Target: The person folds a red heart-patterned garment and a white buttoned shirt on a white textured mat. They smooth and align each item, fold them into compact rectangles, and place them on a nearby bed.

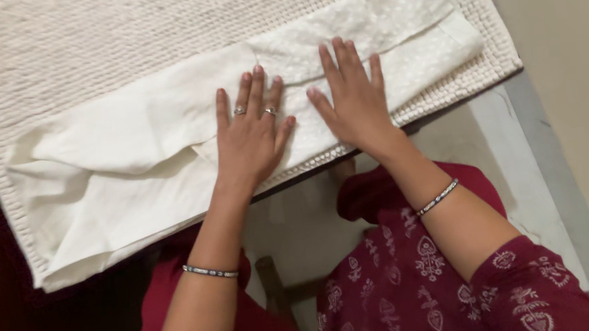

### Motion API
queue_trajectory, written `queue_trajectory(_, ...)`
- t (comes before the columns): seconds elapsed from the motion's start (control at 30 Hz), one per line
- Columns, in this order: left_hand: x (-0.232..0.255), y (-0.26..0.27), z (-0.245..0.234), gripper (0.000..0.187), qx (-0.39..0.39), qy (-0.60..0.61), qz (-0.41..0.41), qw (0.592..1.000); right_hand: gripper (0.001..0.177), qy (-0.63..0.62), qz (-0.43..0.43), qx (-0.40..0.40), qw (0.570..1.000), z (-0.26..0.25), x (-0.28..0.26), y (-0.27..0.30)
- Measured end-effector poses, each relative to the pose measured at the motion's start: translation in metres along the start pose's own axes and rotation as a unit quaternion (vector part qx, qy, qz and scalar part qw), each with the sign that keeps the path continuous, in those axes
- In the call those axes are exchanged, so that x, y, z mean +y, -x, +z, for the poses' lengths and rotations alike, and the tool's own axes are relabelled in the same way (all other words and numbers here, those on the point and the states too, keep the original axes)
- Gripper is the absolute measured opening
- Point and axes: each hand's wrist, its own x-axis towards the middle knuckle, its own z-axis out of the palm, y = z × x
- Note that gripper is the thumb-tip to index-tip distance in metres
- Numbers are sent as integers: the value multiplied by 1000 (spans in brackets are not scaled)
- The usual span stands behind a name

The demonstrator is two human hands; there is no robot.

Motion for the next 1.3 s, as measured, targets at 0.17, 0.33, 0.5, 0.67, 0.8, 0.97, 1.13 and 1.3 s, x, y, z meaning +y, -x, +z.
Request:
queue_trajectory(0.17, -51, 43, -29, 42, 122, 136, -182, 966, 73, 28, -47, 19, 998, 8, -36, 10)
queue_trajectory(0.33, -144, 125, -79, 19, 233, -37, -435, 869, 76, -29, -177, 0, 984, 18, -109, 18)
queue_trajectory(0.5, -189, 161, -77, 50, 186, 66, -574, 794, 79, -132, -250, -10, 959, 47, -172, 22)
queue_trajectory(0.67, -205, 166, -85, 60, 105, 168, -603, 773, 98, -86, -251, -29, 964, 64, -204, 25)
queue_trajectory(0.8, -206, 169, -98, 66, 37, 207, -554, 805, 124, -59, -241, -93, 964, 62, -211, 23)
queue_trajectory(0.97, -207, 173, -106, 60, 6, 232, -515, 825, 134, -81, -273, -89, 955, 55, -220, 26)
queue_trajectory(1.13, -215, 167, -109, 68, 33, 327, -532, 780, 133, -113, -272, -64, 954, 61, -240, 27)
queue_trajectory(1.3, -222, 162, -105, 75, 79, 511, -510, 687, 131, -180, -243, -18, 953, 73, -253, 24)
